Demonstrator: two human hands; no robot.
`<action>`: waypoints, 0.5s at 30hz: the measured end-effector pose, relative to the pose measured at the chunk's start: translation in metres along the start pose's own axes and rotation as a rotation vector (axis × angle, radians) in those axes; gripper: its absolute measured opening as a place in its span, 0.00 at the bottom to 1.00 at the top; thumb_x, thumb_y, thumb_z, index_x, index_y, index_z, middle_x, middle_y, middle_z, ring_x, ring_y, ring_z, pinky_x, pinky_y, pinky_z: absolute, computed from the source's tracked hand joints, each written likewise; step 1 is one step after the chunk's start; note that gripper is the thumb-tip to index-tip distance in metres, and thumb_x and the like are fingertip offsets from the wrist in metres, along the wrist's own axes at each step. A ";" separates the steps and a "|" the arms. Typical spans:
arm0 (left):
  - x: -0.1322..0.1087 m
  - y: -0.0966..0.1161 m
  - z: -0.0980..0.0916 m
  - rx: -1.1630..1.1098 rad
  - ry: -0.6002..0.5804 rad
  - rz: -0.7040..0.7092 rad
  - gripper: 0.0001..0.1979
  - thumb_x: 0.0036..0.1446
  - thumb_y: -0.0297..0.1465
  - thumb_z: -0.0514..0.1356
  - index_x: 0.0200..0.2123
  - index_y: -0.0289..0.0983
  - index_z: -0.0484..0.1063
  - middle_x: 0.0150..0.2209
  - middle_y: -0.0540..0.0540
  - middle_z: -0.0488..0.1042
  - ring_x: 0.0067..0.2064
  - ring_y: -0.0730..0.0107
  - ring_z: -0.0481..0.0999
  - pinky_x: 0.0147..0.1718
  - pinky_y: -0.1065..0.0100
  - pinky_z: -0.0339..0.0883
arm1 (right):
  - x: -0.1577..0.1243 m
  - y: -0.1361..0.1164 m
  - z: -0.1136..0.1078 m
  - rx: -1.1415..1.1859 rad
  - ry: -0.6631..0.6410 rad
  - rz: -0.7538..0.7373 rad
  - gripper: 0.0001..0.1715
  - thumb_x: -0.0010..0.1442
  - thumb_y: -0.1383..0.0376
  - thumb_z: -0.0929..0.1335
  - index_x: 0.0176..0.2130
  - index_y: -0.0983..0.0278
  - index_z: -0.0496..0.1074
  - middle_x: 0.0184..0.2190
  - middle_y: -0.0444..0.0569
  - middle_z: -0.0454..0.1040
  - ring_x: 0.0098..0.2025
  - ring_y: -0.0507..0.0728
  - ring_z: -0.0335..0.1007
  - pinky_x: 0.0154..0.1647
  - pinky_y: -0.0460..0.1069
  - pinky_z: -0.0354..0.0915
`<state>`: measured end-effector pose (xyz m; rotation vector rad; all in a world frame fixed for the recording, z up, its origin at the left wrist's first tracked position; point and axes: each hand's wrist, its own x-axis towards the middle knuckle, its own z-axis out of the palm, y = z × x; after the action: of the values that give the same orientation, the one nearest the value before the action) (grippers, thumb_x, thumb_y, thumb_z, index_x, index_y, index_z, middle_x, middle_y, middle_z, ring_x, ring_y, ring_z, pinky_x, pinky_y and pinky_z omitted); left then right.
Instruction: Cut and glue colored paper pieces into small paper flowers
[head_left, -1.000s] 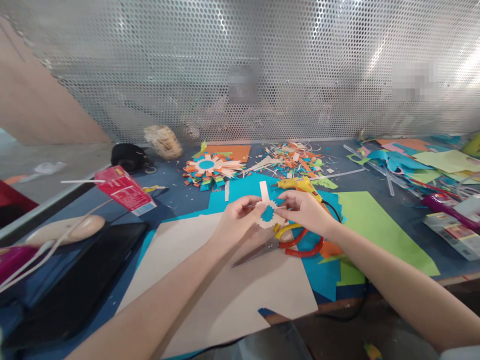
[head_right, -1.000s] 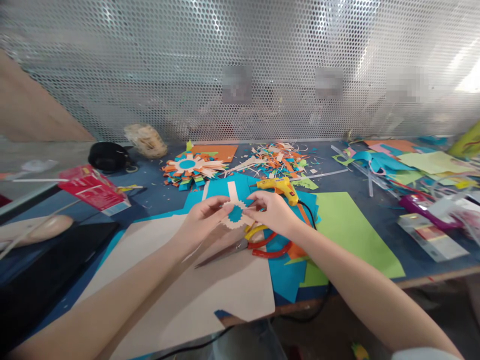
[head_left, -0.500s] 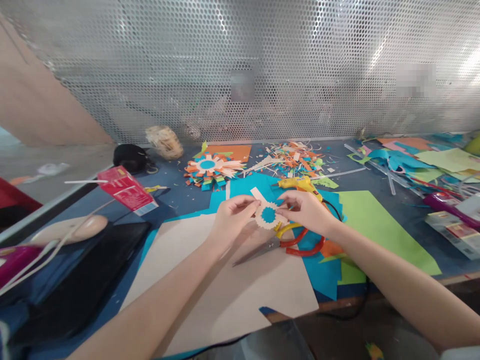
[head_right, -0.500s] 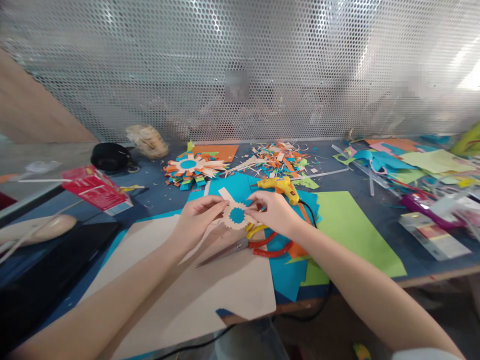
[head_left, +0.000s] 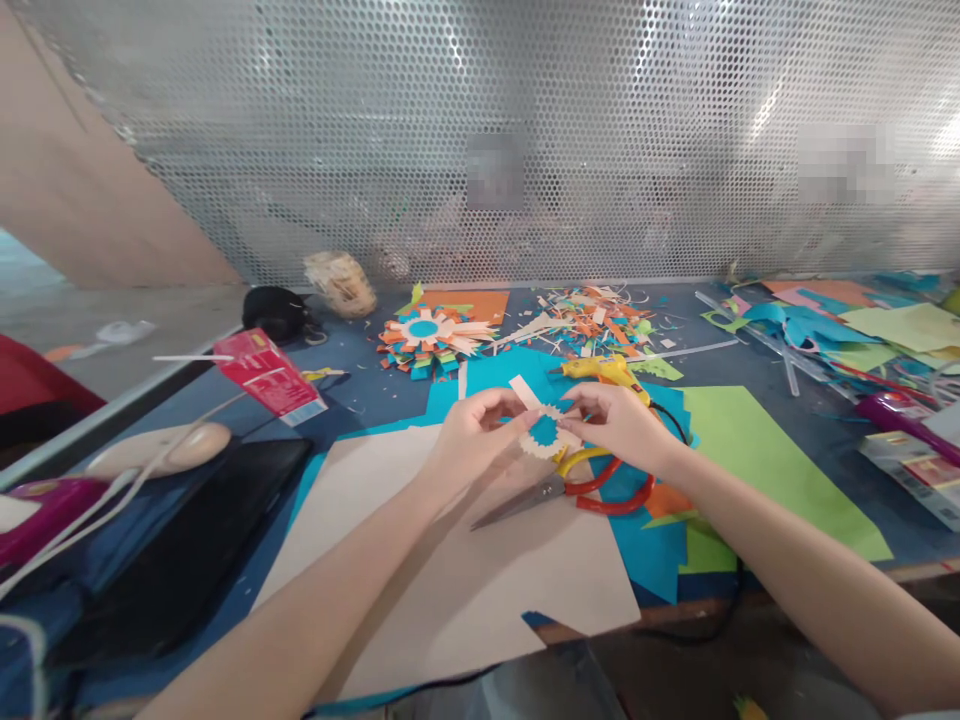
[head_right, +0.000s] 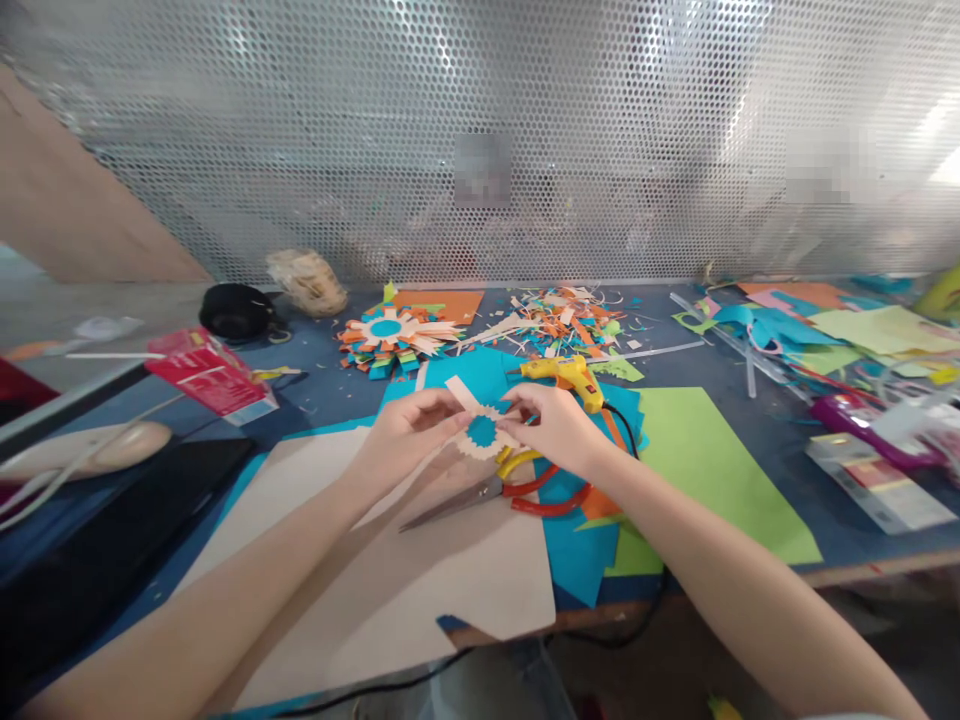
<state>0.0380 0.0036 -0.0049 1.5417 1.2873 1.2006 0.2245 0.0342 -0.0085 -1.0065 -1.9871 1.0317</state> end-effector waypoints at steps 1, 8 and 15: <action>0.000 -0.001 0.000 0.013 -0.001 -0.006 0.14 0.43 0.40 0.64 0.24 0.35 0.70 0.25 0.49 0.71 0.28 0.71 0.69 0.27 0.72 0.63 | 0.000 0.000 0.000 -0.013 -0.005 -0.002 0.11 0.51 0.61 0.68 0.34 0.64 0.67 0.25 0.45 0.72 0.28 0.53 0.70 0.28 0.47 0.67; -0.003 -0.001 0.001 0.000 -0.009 -0.017 0.14 0.48 0.39 0.62 0.30 0.33 0.75 0.32 0.44 0.77 0.30 0.68 0.73 0.29 0.70 0.64 | -0.001 -0.004 -0.002 -0.114 0.025 -0.013 0.12 0.51 0.57 0.67 0.33 0.63 0.67 0.26 0.47 0.73 0.29 0.56 0.71 0.28 0.50 0.68; 0.004 -0.007 -0.001 -0.135 0.059 0.013 0.10 0.47 0.36 0.63 0.29 0.36 0.77 0.33 0.46 0.79 0.38 0.67 0.75 0.36 0.71 0.66 | 0.002 -0.002 -0.008 -0.173 0.055 -0.024 0.16 0.50 0.52 0.68 0.32 0.62 0.69 0.27 0.49 0.75 0.30 0.60 0.74 0.30 0.53 0.70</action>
<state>0.0354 0.0085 -0.0106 1.4289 1.2103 1.3222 0.2290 0.0374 -0.0026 -1.0871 -2.0647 0.8215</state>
